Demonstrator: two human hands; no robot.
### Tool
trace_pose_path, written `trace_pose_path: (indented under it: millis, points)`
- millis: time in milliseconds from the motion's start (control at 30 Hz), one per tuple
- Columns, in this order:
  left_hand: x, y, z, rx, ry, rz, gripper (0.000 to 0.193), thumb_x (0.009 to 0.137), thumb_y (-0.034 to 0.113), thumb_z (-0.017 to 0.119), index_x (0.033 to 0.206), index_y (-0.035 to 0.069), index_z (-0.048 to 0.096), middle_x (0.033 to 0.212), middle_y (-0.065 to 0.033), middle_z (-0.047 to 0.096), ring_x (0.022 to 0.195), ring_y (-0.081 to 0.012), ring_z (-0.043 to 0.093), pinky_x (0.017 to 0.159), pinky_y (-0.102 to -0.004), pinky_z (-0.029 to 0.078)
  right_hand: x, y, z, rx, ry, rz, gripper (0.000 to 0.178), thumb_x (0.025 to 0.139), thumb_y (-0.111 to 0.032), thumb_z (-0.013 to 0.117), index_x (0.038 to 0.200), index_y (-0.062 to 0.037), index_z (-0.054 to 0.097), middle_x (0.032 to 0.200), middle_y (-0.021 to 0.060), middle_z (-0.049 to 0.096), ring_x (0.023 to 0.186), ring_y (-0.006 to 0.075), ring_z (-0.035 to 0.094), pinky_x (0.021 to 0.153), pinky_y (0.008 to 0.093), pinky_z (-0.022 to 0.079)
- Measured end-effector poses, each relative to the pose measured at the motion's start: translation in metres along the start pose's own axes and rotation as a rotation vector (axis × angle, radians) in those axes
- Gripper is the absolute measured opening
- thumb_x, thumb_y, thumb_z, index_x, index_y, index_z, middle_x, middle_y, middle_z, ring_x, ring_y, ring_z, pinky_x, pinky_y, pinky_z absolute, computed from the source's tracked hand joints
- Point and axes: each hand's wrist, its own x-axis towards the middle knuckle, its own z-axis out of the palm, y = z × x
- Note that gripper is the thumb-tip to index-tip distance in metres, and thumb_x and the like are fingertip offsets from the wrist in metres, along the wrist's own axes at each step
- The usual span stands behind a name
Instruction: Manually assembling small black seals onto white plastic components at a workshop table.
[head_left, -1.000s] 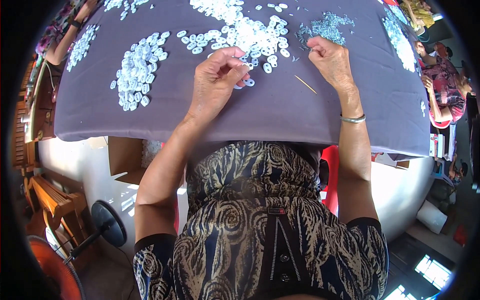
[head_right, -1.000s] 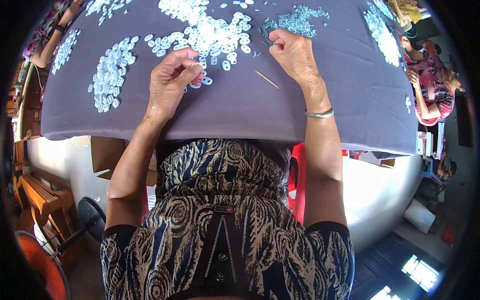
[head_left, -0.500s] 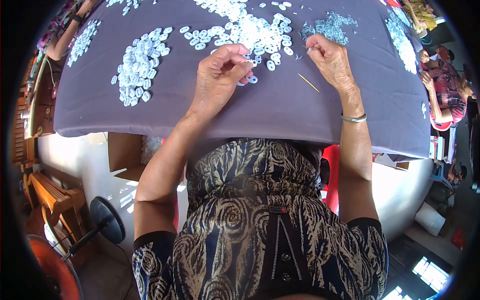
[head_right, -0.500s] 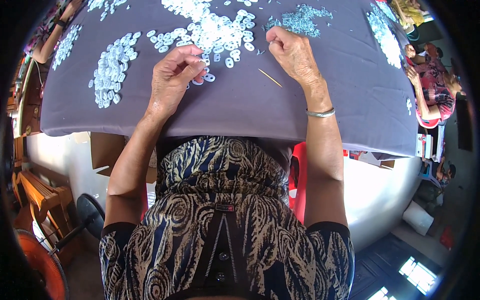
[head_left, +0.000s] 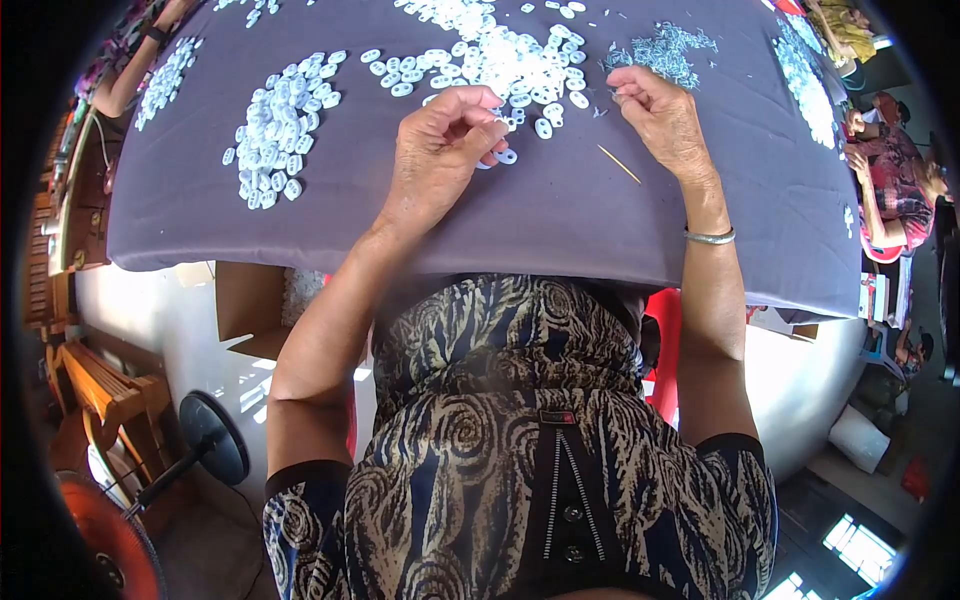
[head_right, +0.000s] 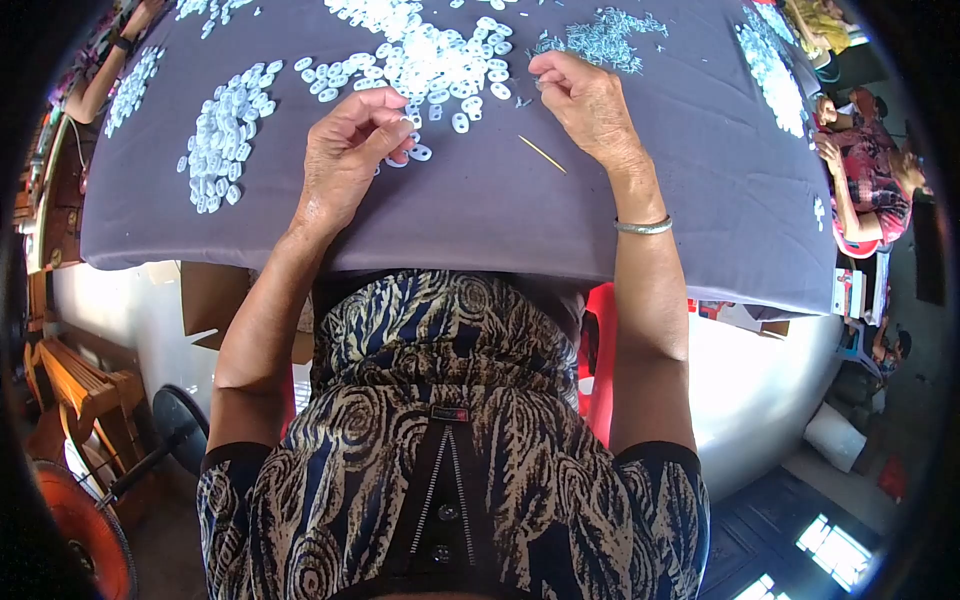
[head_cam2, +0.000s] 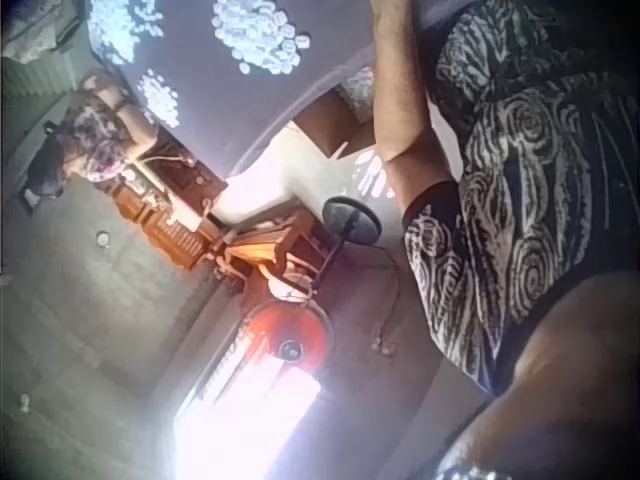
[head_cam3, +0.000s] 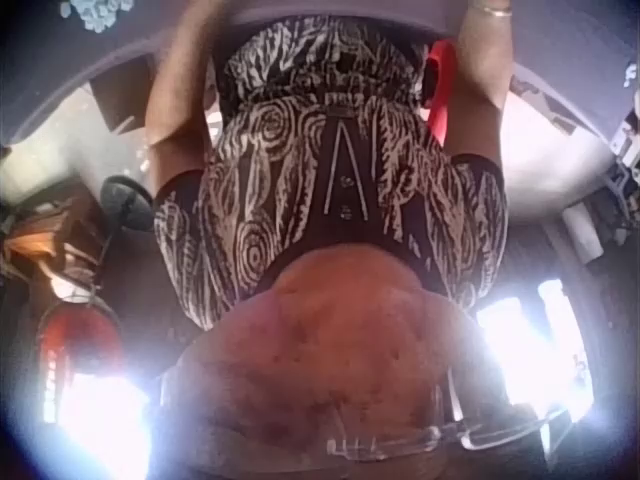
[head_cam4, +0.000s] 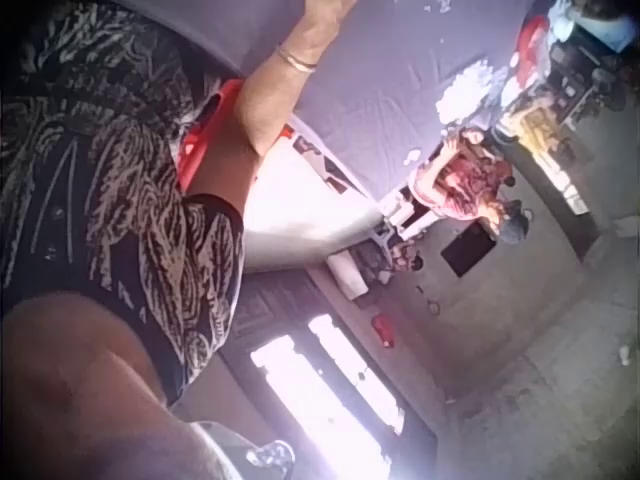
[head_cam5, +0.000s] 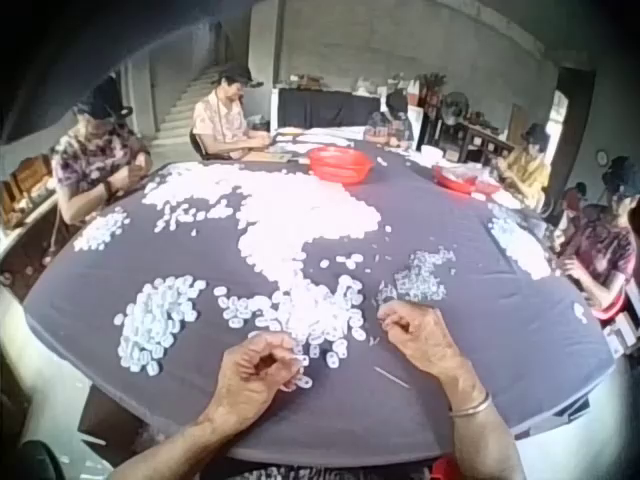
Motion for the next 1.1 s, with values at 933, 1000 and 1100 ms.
trace_pose_path:
  millis: [933,1000,1100]
  points:
    - [-0.003,0.007,0.001,0.124,0.01,0.028,0.024,0.085,0.001,0.063,0.109,0.003,0.058,0.078,0.0004,0.062,0.067,-0.0066,0.055,0.06,-0.0216,0.047,0.011,-0.08,0.026,0.629,-0.297,0.249,0.012,0.091,-0.013,0.06,0.096,-0.0036,0.066,0.082,0.0018,0.064,0.065,0.0047,0.053,0.055,0.0183,0.044]
    - [-0.002,0.005,0.002,0.163,-0.001,0.049,0.027,0.085,0.0,0.062,0.111,0.004,0.057,0.078,0.0008,0.061,0.067,-0.0059,0.054,0.06,-0.021,0.047,0.015,-0.081,0.032,0.547,-0.355,0.168,0.013,0.091,-0.015,0.06,0.096,-0.0053,0.066,0.081,-0.0006,0.062,0.066,0.0044,0.053,0.055,0.0181,0.044]
    - [-0.001,0.004,0.005,0.129,0.02,0.076,0.026,0.084,-0.004,0.061,0.108,0.004,0.057,0.076,0.002,0.058,0.065,-0.0022,0.049,0.059,-0.0181,0.044,0.012,-0.078,0.041,0.614,-0.329,0.226,0.014,0.092,-0.018,0.06,0.096,-0.0063,0.065,0.08,-0.0024,0.061,0.067,0.0041,0.053,0.056,0.0185,0.044]
